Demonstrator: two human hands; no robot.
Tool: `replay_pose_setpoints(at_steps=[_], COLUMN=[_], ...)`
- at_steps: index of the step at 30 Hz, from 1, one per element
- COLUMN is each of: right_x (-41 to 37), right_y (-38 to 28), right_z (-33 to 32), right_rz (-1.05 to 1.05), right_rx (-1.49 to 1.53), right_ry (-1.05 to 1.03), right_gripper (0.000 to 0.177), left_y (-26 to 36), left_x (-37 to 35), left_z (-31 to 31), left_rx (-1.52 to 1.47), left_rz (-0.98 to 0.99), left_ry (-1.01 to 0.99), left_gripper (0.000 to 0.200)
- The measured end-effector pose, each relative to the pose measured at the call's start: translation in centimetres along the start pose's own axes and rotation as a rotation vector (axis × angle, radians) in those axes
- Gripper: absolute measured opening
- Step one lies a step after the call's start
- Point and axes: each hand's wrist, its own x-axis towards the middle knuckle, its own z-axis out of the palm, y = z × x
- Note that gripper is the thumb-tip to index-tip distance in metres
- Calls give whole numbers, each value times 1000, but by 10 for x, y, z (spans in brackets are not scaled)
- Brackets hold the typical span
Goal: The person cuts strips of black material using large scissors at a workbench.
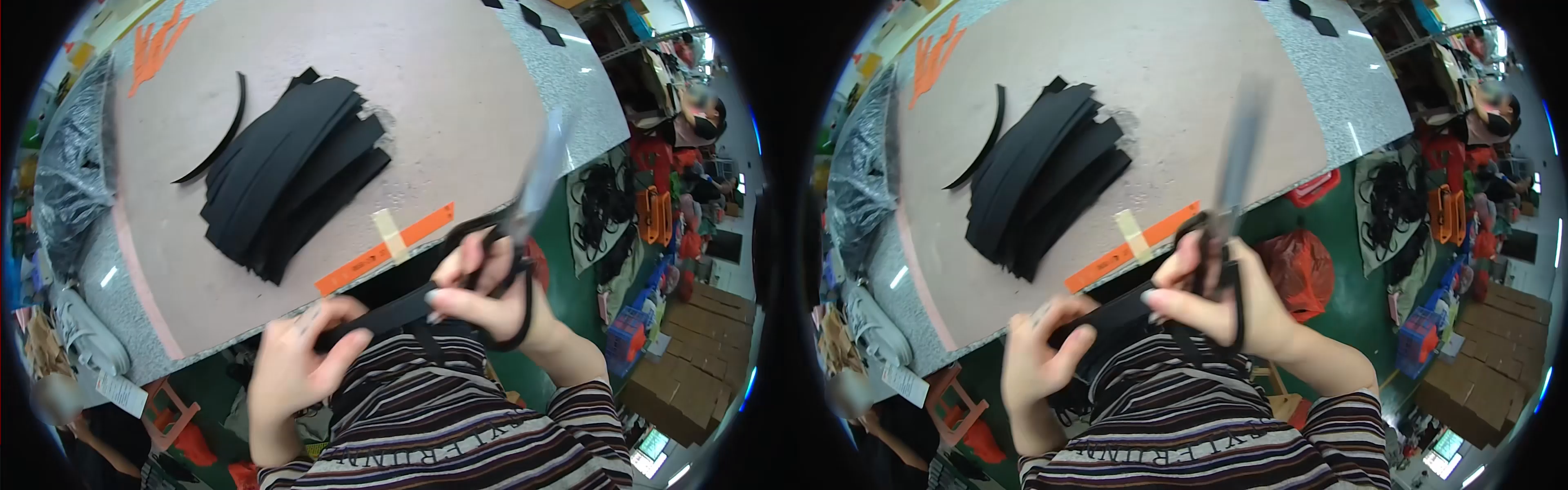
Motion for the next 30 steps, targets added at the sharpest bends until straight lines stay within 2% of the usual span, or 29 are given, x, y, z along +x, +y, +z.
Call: replay_pose_setpoints(at_steps=[1, 3, 5, 7, 9, 17, 22, 25, 30], right_x=[-3, 3, 17, 36, 46, 57, 57, 60, 60], right_y=[-7, -10, -5, 15, 25, 25, 21, 25, 25], right_z=[-16, -44, -58, -65, -70, -60, -55, -55, -57], right_rz=[-49, -149, -86, -159, -97, -111, -127, -114, -95], right_rx=[-52, -8, -181, -408, -628, -637, -708, -667, -675], right_ry=[54, 154, 223, 203, 271, 311, 334, 323, 301], right_gripper=[37, 36, 35, 32, 35, 34, 31, 30, 31], left_y=[2, 8, 6, -8, -14, -28, -28, -35, -30], left_x=[-8, -22, -16, -9, -3, 0, 3, -3, 0], left_z=[-18, -40, -39, -28, -23, -20, -13, -10, -5], left_rx=[165, 122, 227, 250, 258, 245, 226, 314, 358], left_rz=[42, -145, -45, -116, -169, -216, -160, -103, -241], left_ry=[-76, -56, 65, 121, 115, 102, 157, 168, 172], left_gripper=[18, 18, 16, 14, 11, 12, 11, 9, 13])
